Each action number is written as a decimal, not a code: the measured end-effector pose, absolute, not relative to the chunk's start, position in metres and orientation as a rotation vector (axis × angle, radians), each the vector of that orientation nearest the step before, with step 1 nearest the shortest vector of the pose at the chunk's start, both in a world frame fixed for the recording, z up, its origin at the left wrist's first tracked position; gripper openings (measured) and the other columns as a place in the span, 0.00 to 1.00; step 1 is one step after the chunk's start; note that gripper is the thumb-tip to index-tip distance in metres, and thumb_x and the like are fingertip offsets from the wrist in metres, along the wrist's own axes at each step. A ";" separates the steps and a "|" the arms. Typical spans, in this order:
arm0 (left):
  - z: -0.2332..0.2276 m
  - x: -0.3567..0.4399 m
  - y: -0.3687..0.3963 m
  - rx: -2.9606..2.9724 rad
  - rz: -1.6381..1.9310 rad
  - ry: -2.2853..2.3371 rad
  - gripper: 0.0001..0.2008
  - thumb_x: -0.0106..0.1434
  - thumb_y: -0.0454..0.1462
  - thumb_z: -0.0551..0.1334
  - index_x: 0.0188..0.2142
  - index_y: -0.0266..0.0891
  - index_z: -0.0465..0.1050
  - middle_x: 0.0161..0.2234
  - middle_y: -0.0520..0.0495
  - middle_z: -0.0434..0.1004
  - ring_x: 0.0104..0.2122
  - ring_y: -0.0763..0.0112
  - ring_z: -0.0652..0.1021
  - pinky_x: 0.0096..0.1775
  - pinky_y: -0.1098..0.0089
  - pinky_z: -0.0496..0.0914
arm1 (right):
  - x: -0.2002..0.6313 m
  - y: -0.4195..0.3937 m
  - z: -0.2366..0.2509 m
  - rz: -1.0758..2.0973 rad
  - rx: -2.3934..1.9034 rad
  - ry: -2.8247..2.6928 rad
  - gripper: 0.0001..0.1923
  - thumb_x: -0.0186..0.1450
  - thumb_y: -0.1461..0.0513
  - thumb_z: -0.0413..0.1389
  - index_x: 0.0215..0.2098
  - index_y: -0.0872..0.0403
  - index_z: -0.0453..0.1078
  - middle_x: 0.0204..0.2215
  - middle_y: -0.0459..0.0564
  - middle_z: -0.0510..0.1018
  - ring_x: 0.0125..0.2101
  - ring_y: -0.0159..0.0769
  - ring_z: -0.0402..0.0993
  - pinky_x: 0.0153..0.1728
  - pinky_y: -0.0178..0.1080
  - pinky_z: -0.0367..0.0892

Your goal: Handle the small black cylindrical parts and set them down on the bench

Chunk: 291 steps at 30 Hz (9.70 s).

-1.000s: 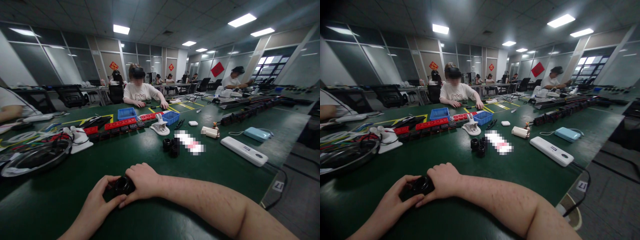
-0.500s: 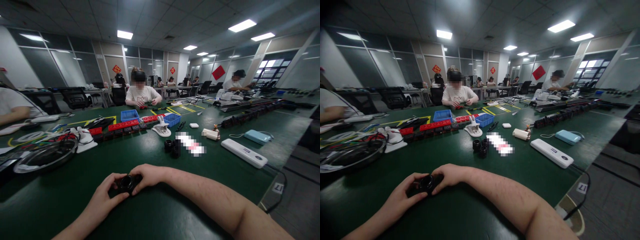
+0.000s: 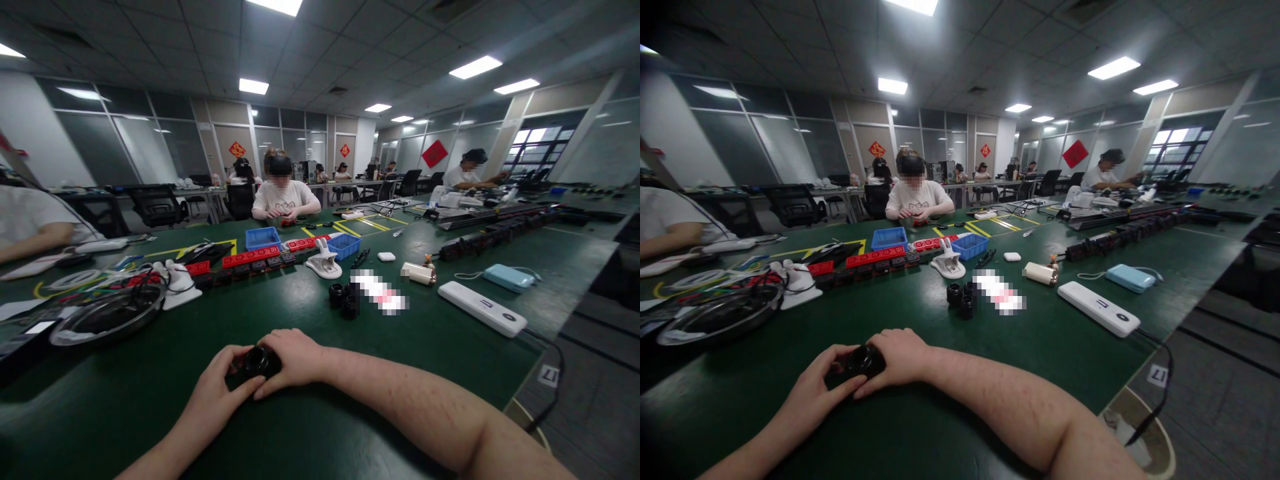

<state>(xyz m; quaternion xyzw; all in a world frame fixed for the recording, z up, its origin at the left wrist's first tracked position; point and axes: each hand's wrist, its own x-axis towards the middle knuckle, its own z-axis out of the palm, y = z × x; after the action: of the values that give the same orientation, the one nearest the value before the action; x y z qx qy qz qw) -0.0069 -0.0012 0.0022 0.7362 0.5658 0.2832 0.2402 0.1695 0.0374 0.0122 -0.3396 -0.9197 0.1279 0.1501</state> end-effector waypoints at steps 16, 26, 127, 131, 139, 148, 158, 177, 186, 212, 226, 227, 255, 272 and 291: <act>0.011 -0.003 -0.007 1.975 0.828 1.469 0.14 0.51 0.40 0.60 0.38 0.39 0.67 0.37 0.46 0.70 0.38 0.59 0.70 0.39 0.62 0.65 | 0.168 0.042 0.004 0.526 -1.032 -2.609 0.24 0.47 0.47 0.58 0.33 0.56 0.64 0.25 0.44 0.69 0.24 0.30 0.64 0.22 0.30 0.57; 0.012 -0.005 -0.007 1.980 0.822 1.462 0.15 0.51 0.42 0.60 0.38 0.38 0.67 0.36 0.46 0.70 0.35 0.61 0.71 0.36 0.64 0.66 | 0.170 0.040 0.016 0.516 -0.847 -2.702 0.31 0.48 0.48 0.58 0.45 0.55 0.61 0.37 0.50 0.70 0.36 0.38 0.65 0.36 0.39 0.60; 0.008 -0.009 -0.012 1.907 1.033 1.403 0.18 0.44 0.36 0.67 0.37 0.39 0.67 0.34 0.51 0.66 0.34 0.68 0.68 0.35 0.71 0.63 | 0.159 0.035 0.007 0.753 -1.173 -2.442 0.15 0.46 0.58 0.60 0.26 0.56 0.60 0.23 0.43 0.67 0.25 0.31 0.62 0.23 0.31 0.54; 0.004 -0.005 -0.012 1.854 1.088 1.496 0.18 0.43 0.34 0.67 0.34 0.38 0.66 0.34 0.51 0.65 0.34 0.68 0.68 0.35 0.71 0.63 | 0.152 0.026 0.006 0.415 -1.295 -2.488 0.14 0.50 0.54 0.57 0.27 0.56 0.62 0.26 0.48 0.70 0.27 0.35 0.64 0.26 0.33 0.54; 0.010 -0.013 -0.009 1.952 0.966 1.299 0.18 0.47 0.35 0.65 0.40 0.41 0.67 0.35 0.51 0.65 0.33 0.70 0.68 0.34 0.72 0.62 | 0.170 0.039 0.017 0.942 -0.828 -2.523 0.29 0.49 0.58 0.59 0.48 0.54 0.60 0.42 0.51 0.68 0.41 0.41 0.63 0.42 0.39 0.57; 0.009 -0.015 -0.007 1.962 0.932 1.269 0.21 0.47 0.35 0.66 0.43 0.42 0.67 0.36 0.51 0.65 0.33 0.70 0.68 0.34 0.73 0.63 | 0.174 0.049 0.018 1.173 -0.852 -2.476 0.16 0.50 0.62 0.57 0.38 0.57 0.66 0.35 0.48 0.70 0.36 0.39 0.64 0.37 0.38 0.59; 0.003 -0.009 -0.013 1.912 1.051 1.484 0.20 0.44 0.37 0.67 0.38 0.40 0.67 0.36 0.50 0.66 0.35 0.67 0.68 0.37 0.70 0.63 | 0.155 0.034 0.002 0.548 -1.225 -2.478 0.16 0.47 0.54 0.59 0.27 0.55 0.62 0.26 0.47 0.70 0.27 0.35 0.64 0.25 0.33 0.55; 0.007 -0.013 -0.008 1.969 0.932 1.334 0.20 0.45 0.37 0.67 0.40 0.42 0.68 0.34 0.52 0.66 0.35 0.68 0.68 0.34 0.72 0.62 | 0.170 0.042 0.017 1.062 -0.935 -2.490 0.12 0.50 0.63 0.56 0.33 0.56 0.65 0.30 0.46 0.70 0.31 0.35 0.65 0.30 0.33 0.58; 0.001 -0.007 -0.010 1.873 1.060 1.545 0.20 0.41 0.37 0.69 0.33 0.38 0.65 0.33 0.52 0.66 0.34 0.68 0.68 0.34 0.72 0.61 | 0.151 0.028 0.004 0.388 -1.269 -2.468 0.14 0.49 0.55 0.57 0.27 0.55 0.60 0.25 0.47 0.70 0.26 0.36 0.65 0.25 0.34 0.54; -0.002 -0.007 -0.009 1.830 1.079 1.530 0.20 0.39 0.35 0.69 0.33 0.38 0.66 0.32 0.53 0.64 0.32 0.69 0.67 0.33 0.73 0.61 | 0.152 0.026 0.007 0.310 -1.273 -2.508 0.13 0.51 0.54 0.56 0.26 0.55 0.63 0.25 0.48 0.71 0.26 0.36 0.64 0.27 0.35 0.54; -0.005 -0.015 -0.001 1.893 0.994 1.317 0.22 0.43 0.37 0.68 0.39 0.40 0.68 0.34 0.52 0.63 0.31 0.72 0.66 0.32 0.74 0.62 | 0.172 0.041 0.016 1.253 -0.847 -2.418 0.30 0.52 0.65 0.54 0.53 0.56 0.56 0.51 0.54 0.63 0.50 0.42 0.58 0.51 0.42 0.51; -0.006 -0.015 -0.001 1.893 0.990 1.320 0.22 0.43 0.37 0.68 0.39 0.40 0.68 0.34 0.52 0.63 0.31 0.72 0.66 0.32 0.74 0.62 | 0.172 0.041 0.017 1.247 -0.853 -2.425 0.28 0.52 0.65 0.54 0.51 0.56 0.58 0.50 0.53 0.64 0.50 0.42 0.59 0.51 0.42 0.52; -0.002 -0.017 -0.004 1.945 0.969 1.275 0.23 0.43 0.41 0.68 0.41 0.42 0.68 0.34 0.52 0.64 0.31 0.71 0.67 0.33 0.74 0.63 | 0.167 0.041 0.015 1.219 -0.867 -2.449 0.24 0.48 0.64 0.58 0.44 0.57 0.64 0.41 0.51 0.69 0.42 0.42 0.64 0.43 0.39 0.57; 0.003 -0.006 -0.014 1.851 0.998 1.566 0.23 0.39 0.41 0.70 0.35 0.40 0.67 0.32 0.52 0.65 0.31 0.68 0.67 0.31 0.72 0.61 | 0.152 0.033 -0.001 0.653 -1.164 -2.468 0.13 0.46 0.60 0.58 0.29 0.56 0.61 0.28 0.48 0.71 0.29 0.37 0.66 0.28 0.34 0.59; 0.003 -0.020 -0.003 1.996 0.928 1.208 0.24 0.44 0.39 0.68 0.42 0.42 0.68 0.35 0.51 0.66 0.34 0.70 0.69 0.33 0.73 0.63 | 0.172 0.043 0.025 1.364 -0.852 -2.431 0.17 0.51 0.62 0.55 0.39 0.58 0.66 0.35 0.48 0.72 0.37 0.40 0.66 0.38 0.37 0.60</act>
<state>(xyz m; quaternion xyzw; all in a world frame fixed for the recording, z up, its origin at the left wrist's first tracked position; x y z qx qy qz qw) -0.0203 -0.0034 0.0029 0.7557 0.4574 0.3515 0.3100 0.1719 0.0433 0.0255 -0.2905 -0.8286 0.4650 0.1132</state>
